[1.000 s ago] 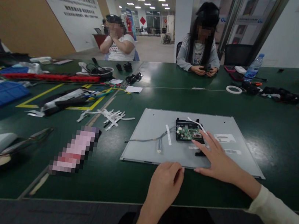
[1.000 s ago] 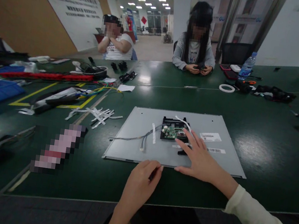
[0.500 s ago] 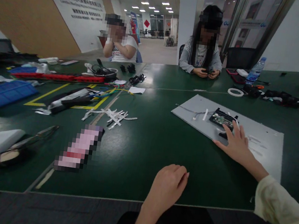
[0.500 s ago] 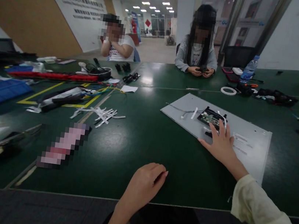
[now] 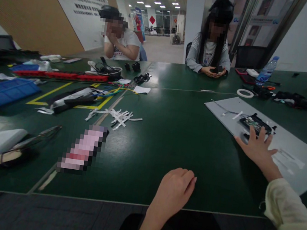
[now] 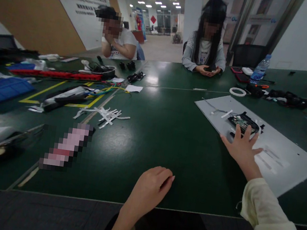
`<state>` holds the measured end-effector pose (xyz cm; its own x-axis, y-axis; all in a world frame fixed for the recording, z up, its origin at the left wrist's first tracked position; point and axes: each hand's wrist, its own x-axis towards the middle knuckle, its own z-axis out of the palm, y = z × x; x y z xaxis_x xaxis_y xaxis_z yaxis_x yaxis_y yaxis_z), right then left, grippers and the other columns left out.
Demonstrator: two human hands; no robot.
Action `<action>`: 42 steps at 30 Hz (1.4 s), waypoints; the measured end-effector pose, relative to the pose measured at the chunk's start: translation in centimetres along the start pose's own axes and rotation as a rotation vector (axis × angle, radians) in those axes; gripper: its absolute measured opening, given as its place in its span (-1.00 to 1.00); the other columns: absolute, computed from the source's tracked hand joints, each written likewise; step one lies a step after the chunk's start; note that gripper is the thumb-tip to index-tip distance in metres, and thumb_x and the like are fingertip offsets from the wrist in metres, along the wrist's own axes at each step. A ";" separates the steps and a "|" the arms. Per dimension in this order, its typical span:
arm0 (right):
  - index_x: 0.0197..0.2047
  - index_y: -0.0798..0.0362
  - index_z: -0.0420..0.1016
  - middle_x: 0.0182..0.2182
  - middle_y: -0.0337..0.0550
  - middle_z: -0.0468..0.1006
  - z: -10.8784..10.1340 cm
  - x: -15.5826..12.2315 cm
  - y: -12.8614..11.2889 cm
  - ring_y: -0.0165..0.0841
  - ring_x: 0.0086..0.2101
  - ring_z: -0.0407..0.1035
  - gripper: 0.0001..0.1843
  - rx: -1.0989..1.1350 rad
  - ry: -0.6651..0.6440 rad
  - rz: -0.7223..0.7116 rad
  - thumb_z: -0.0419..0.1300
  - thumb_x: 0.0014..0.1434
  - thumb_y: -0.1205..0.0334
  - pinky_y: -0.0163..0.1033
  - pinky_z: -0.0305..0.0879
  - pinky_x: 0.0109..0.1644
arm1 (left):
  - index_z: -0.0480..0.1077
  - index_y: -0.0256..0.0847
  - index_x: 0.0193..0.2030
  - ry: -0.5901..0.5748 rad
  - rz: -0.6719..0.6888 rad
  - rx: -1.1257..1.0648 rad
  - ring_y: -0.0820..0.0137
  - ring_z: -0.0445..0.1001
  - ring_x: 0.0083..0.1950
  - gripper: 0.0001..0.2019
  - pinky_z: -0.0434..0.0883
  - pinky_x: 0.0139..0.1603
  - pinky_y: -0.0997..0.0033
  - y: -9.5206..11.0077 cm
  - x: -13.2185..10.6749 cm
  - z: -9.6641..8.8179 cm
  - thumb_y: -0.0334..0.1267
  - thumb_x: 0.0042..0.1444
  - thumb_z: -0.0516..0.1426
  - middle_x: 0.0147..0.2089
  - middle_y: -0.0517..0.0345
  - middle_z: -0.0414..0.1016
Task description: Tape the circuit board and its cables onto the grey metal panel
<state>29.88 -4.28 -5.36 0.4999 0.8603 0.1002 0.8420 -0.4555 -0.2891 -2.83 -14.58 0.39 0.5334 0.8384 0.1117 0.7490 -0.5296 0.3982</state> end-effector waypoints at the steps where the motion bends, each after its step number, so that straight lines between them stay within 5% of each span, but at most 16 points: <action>1: 0.39 -0.09 -0.11 0.38 0.07 -0.36 0.1 0.3 0.1 0.36 0.27 -0.43 -0.01 0.005 0.002 0.008 -0.22 0.03 -0.48 0.63 -0.26 0.04 | 0.34 -0.22 -0.30 0.001 0.001 -0.002 0.43 0.36 -0.34 -0.78 0.26 -0.31 0.38 0.0 0.0 0.0 -0.31 0.30 -0.08 -0.38 0.19 0.39; 9: 0.39 -0.06 -0.08 0.38 0.12 -0.39 0.6 2.4 0.8 0.41 0.25 -0.48 -0.05 0.044 0.020 0.038 -0.21 0.07 -0.43 0.68 -0.36 -0.04 | 0.34 -0.22 -0.30 -0.002 0.005 0.001 0.45 0.35 -0.34 -0.79 0.26 -0.31 0.40 0.1 -0.1 -0.1 -0.32 0.30 -0.07 -0.37 0.19 0.39; 17: 0.39 -0.04 -0.09 0.36 0.20 -0.46 0.7 3.9 1.6 0.41 0.24 -0.47 -0.24 0.086 0.085 0.141 -0.25 0.22 -0.21 0.60 -0.23 -0.02 | 0.34 -0.23 -0.30 -0.009 0.018 0.036 0.43 0.37 -0.33 -0.78 0.26 -0.32 0.40 0.0 0.1 0.0 -0.32 0.30 -0.08 -0.37 0.17 0.41; 23: 0.38 -0.08 -0.04 0.38 0.08 -0.40 -0.3 2.9 1.5 0.29 0.27 -0.46 -0.18 -0.029 0.123 -0.116 -0.12 0.15 -0.30 0.59 -0.24 0.03 | 0.35 -0.22 -0.29 0.002 0.000 0.015 0.43 0.37 -0.33 -0.79 0.25 -0.32 0.41 0.0 0.1 -0.1 -0.33 0.29 -0.08 -0.38 0.17 0.41; 27: 0.29 -0.13 0.15 0.38 -0.04 -0.27 -0.8 3.7 1.8 0.17 0.30 -0.44 -0.36 -0.101 0.144 -0.306 -0.13 0.22 -0.19 0.52 -0.33 0.13 | 0.35 -0.22 -0.28 -0.018 -0.024 -0.003 0.43 0.36 -0.34 -0.79 0.25 -0.33 0.41 0.0 0.2 -0.3 -0.33 0.29 -0.08 -0.37 0.17 0.41; 32: 0.32 -0.15 0.07 0.38 0.05 -0.34 -0.2 4.7 2.2 0.20 0.30 -0.47 -0.31 0.019 0.040 -0.177 -0.13 0.20 -0.25 0.54 -0.14 0.04 | 0.35 -0.21 -0.28 -0.029 -0.025 0.005 0.43 0.36 -0.33 -0.79 0.25 -0.32 0.39 0.0 0.3 -0.2 -0.32 0.29 -0.08 -0.37 0.18 0.40; 42: 0.35 -0.03 -0.04 0.36 0.21 -0.41 0.3 5.9 1.8 0.21 0.28 -0.49 -0.29 0.045 0.165 -0.072 -0.23 0.24 -0.20 0.51 -0.19 0.03 | 0.34 -0.21 -0.29 -0.018 -0.018 0.000 0.43 0.36 -0.34 -0.80 0.24 -0.33 0.41 0.0 0.2 -0.3 -0.34 0.29 -0.07 -0.38 0.18 0.40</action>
<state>34.30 0.01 -5.63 0.4684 0.8395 0.2755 0.8686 -0.3803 -0.3178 -2.78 -14.38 0.70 0.5267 0.8454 0.0884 0.7585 -0.5144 0.4002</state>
